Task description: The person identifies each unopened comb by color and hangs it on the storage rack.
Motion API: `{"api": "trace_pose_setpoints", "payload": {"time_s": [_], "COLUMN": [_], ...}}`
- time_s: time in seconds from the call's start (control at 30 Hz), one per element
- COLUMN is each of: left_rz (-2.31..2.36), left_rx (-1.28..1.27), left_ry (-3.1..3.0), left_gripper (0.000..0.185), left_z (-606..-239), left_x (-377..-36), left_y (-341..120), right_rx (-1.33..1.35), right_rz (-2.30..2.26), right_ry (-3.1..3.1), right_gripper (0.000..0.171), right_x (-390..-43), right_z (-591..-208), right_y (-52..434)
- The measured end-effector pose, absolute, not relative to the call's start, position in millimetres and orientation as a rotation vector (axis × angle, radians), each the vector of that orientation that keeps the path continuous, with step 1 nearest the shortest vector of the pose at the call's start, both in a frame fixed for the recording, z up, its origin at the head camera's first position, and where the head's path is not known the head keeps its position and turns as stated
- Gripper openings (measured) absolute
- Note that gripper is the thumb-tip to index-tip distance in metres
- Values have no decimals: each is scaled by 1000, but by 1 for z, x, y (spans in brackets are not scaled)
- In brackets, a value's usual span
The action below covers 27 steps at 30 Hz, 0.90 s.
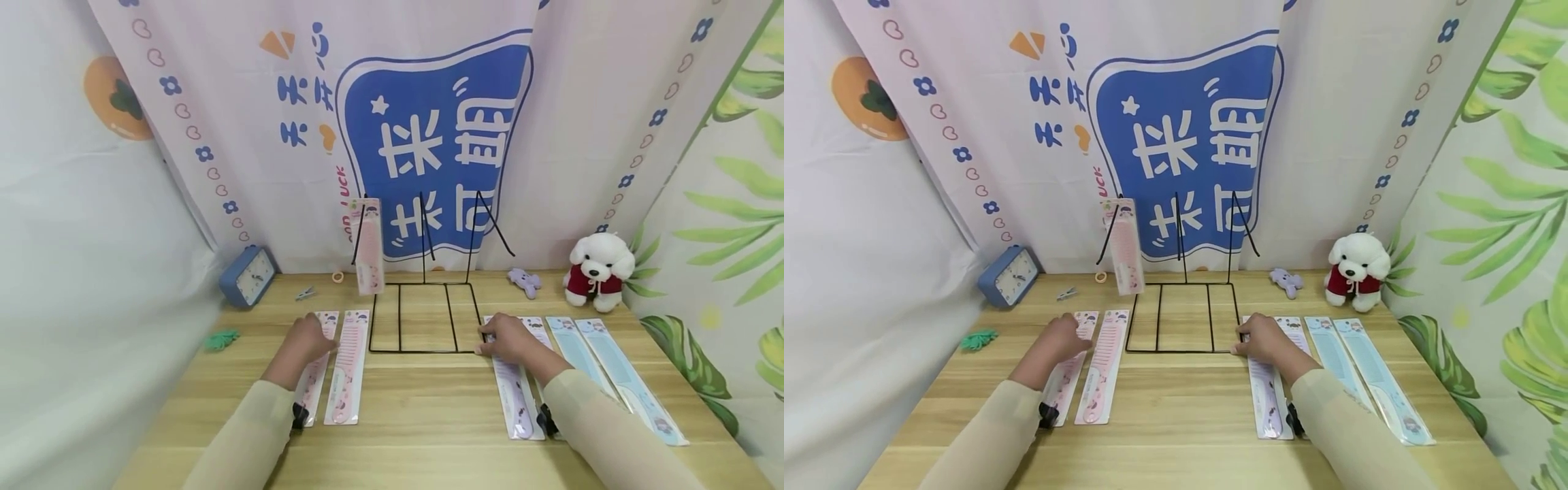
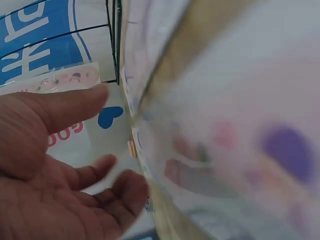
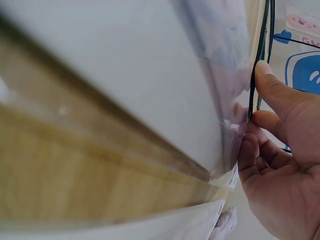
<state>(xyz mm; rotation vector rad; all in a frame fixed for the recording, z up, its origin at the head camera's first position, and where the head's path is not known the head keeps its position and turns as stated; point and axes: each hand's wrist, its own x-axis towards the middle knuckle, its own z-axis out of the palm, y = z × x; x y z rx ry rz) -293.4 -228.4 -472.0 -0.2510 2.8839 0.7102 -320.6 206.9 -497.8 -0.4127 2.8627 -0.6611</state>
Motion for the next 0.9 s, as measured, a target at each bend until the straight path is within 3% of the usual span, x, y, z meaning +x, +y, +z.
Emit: {"api": "trace_pose_setpoints", "payload": {"time_s": [0.13, 0.43, 0.77, 0.9], "left_rz": [564, 476, 693, 883], "left_rx": [-307, -319, -379, -397], "left_ry": [2887, 2931, 2847, 2817], "left_gripper": [94, 76, 90, 72], "left_z": [-480, -479, -487, -491], "left_x": [-281, -275, -275, -275], "left_y": [-234, -241, -257, -270], "right_rx": [-407, -381, -379, -383], "right_rz": [-656, -683, -681, -675], "right_ry": [2869, 2865, 2864, 2862], "right_gripper": [57, 58, 58, 59], "right_x": [-319, -322, -324, -324], "right_z": [-498, -495, -501, -501], "right_y": [207, 208, 209, 209]}}
